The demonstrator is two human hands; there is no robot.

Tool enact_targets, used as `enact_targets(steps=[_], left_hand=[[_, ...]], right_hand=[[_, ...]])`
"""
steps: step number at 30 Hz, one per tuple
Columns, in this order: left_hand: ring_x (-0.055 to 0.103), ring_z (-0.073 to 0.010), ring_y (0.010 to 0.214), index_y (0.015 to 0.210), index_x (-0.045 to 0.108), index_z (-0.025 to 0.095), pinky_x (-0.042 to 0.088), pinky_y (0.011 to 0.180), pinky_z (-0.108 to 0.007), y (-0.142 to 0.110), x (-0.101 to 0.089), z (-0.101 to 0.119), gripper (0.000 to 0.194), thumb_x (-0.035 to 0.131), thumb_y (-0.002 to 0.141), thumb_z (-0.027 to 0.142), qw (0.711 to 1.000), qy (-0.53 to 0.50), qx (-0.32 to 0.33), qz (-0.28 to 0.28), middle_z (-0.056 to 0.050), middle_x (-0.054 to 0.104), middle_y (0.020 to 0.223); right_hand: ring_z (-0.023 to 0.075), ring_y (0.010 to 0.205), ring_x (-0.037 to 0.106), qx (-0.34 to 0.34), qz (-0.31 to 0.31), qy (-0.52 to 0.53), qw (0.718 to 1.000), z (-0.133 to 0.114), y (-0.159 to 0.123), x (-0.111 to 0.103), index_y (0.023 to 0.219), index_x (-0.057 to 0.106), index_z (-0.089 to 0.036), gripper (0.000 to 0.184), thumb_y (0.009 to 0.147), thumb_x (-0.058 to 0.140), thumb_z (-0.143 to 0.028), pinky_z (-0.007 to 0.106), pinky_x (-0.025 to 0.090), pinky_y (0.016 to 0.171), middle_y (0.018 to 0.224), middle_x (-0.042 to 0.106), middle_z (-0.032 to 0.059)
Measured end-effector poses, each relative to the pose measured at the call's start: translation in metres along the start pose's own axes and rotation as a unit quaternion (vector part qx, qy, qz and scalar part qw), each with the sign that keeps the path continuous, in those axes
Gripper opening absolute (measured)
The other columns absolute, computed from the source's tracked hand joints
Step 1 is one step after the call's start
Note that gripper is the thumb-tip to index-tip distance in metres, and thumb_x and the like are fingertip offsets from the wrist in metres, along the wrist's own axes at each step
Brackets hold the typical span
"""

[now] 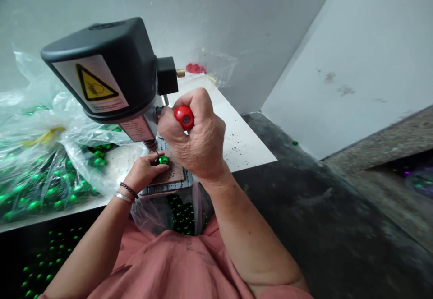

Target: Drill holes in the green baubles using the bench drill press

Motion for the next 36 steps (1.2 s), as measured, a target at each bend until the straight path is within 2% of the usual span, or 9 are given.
enact_targets(steps=[4, 8, 11, 18, 21, 28, 33, 36], left_hand=[[0.056, -0.0203, 0.102, 0.105, 0.066, 0.017, 0.039, 0.095, -0.033, 0.001, 0.003, -0.005, 0.042, 0.067, 0.065, 0.031, 0.999, 0.020, 0.017, 0.022, -0.007, 0.065, 0.108], [0.056, -0.0197, 0.099, 0.104, 0.066, 0.020, 0.038, 0.095, -0.033, 0.001, 0.003, -0.004, 0.039, 0.065, 0.066, 0.029, 0.999, 0.016, 0.022, 0.020, -0.004, 0.066, 0.099], [0.056, -0.0191, 0.096, 0.101, 0.067, 0.021, 0.039, 0.093, -0.033, 0.000, 0.002, -0.003, 0.037, 0.066, 0.065, 0.027, 1.000, -0.004, 0.021, 0.021, -0.003, 0.066, 0.096], [0.055, -0.0203, 0.100, 0.096, 0.068, 0.019, 0.039, 0.095, -0.034, -0.001, 0.003, -0.004, 0.031, 0.064, 0.067, 0.029, 0.999, 0.016, 0.032, 0.021, -0.006, 0.063, 0.104], [0.054, -0.0217, 0.103, 0.096, 0.068, 0.017, 0.038, 0.096, -0.035, -0.001, 0.003, -0.004, 0.032, 0.065, 0.067, 0.030, 0.999, 0.030, 0.025, 0.029, -0.008, 0.062, 0.108], [0.055, -0.0194, 0.102, 0.099, 0.067, 0.017, 0.040, 0.096, -0.032, 0.000, 0.004, -0.004, 0.032, 0.065, 0.069, 0.027, 0.996, 0.073, 0.031, 0.032, -0.007, 0.064, 0.104], [0.055, -0.0196, 0.101, 0.102, 0.065, 0.015, 0.040, 0.094, -0.032, -0.002, 0.003, -0.002, 0.035, 0.064, 0.070, 0.027, 0.996, 0.083, 0.027, 0.029, -0.009, 0.064, 0.105], [0.056, -0.0190, 0.099, 0.103, 0.064, 0.016, 0.041, 0.092, -0.031, -0.004, 0.004, -0.003, 0.035, 0.063, 0.069, 0.027, 0.996, 0.075, 0.029, 0.038, -0.007, 0.064, 0.104]], right_hand=[[0.0034, 0.049, 0.036, -0.034, -0.010, -0.032, 0.999, 0.003, -0.014, -0.004, 0.071, 0.043, -0.021, 0.009, 0.075, 0.051, -0.023, 0.019, 0.038, 0.048, 0.057, 0.041, -0.0059], [0.0036, 0.049, 0.039, -0.044, -0.017, -0.038, 0.998, 0.006, -0.027, -0.005, 0.074, 0.043, -0.020, 0.007, 0.076, 0.049, -0.021, 0.019, 0.039, 0.049, 0.058, 0.041, -0.0060], [0.0036, 0.050, 0.040, -0.051, -0.004, -0.038, 0.998, 0.008, -0.032, -0.004, 0.076, 0.043, -0.020, 0.006, 0.076, 0.050, -0.021, 0.019, 0.039, 0.049, 0.058, 0.042, -0.0060], [0.0042, 0.053, 0.045, -0.059, 0.032, -0.027, 0.997, 0.012, -0.042, 0.000, 0.079, 0.044, -0.020, 0.008, 0.074, 0.050, -0.018, 0.019, 0.041, 0.051, 0.064, 0.049, -0.0047], [0.0049, 0.057, 0.049, -0.045, 0.039, -0.005, 0.998, 0.015, -0.048, 0.002, 0.081, 0.045, -0.020, 0.009, 0.074, 0.051, -0.018, 0.019, 0.043, 0.053, 0.067, 0.051, -0.0038], [0.0051, 0.059, 0.052, 0.054, 0.040, 0.045, 0.997, 0.025, -0.063, 0.010, 0.086, 0.044, -0.020, 0.010, 0.078, 0.049, -0.021, 0.021, 0.045, 0.057, 0.069, 0.051, -0.0035], [0.0067, 0.065, 0.054, 0.063, 0.020, 0.069, 0.995, 0.039, -0.082, 0.013, 0.087, 0.043, -0.019, 0.010, 0.078, 0.048, -0.022, 0.025, 0.048, 0.062, 0.073, 0.049, -0.0030], [0.0062, 0.065, 0.053, 0.050, 0.021, 0.072, 0.996, 0.037, -0.078, 0.011, 0.088, 0.043, -0.020, 0.011, 0.078, 0.048, -0.022, 0.025, 0.048, 0.063, 0.074, 0.049, -0.0027]])
Point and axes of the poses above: each hand's wrist, its own y-axis towards the middle knuckle, its own x-axis out of the palm, z = x × y, the point moved 2 cm from there along y, towards the middle knuckle
